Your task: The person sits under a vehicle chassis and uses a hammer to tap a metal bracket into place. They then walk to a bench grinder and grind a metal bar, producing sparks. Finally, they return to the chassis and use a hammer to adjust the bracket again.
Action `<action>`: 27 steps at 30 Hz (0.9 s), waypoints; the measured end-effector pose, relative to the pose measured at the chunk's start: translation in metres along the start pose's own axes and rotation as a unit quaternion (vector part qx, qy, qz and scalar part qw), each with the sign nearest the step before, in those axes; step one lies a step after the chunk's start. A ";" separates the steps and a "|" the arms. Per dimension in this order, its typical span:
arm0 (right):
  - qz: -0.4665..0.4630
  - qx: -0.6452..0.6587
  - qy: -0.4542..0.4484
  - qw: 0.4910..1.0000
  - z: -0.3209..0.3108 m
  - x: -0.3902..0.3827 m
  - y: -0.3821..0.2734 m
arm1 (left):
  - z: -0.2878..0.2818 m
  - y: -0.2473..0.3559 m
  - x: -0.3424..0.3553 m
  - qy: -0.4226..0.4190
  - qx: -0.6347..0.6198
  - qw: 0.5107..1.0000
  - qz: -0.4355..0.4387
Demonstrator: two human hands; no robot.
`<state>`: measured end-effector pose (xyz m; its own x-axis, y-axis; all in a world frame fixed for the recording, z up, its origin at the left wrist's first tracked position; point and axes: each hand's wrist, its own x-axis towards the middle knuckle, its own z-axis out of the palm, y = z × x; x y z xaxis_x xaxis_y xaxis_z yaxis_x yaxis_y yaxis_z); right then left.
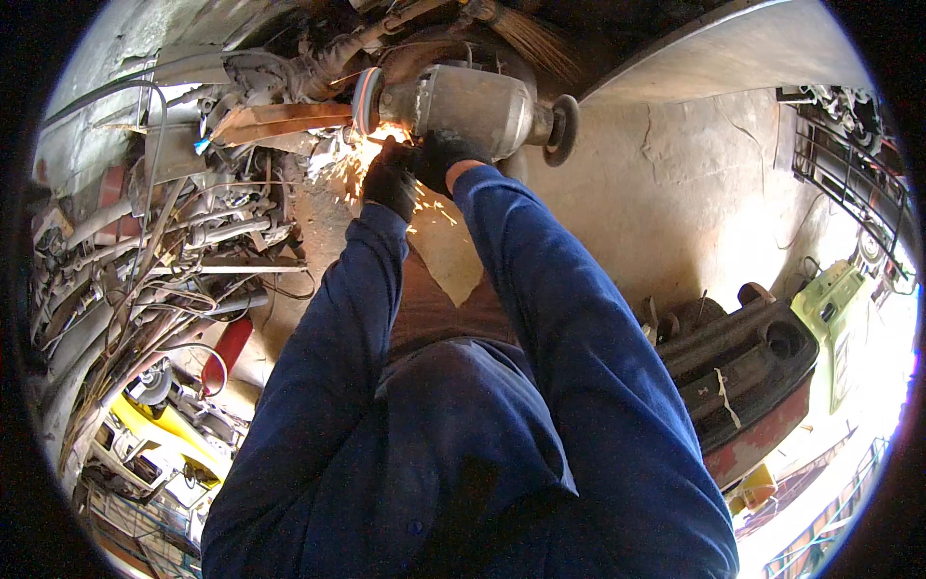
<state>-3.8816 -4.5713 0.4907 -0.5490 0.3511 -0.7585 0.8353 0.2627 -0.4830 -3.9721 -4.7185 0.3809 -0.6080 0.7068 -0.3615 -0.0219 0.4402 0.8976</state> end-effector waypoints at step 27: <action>0.015 0.048 0.044 0.998 -0.003 -0.010 -0.006 | -0.022 0.018 -0.005 -0.044 0.230 0.969 0.079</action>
<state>-3.8814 -4.5733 0.5024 -0.5215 0.4352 -0.7339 0.8475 0.1649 -0.5045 -3.9868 -4.7263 0.4044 -0.5049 0.8211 -0.2663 0.4350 0.5085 0.7431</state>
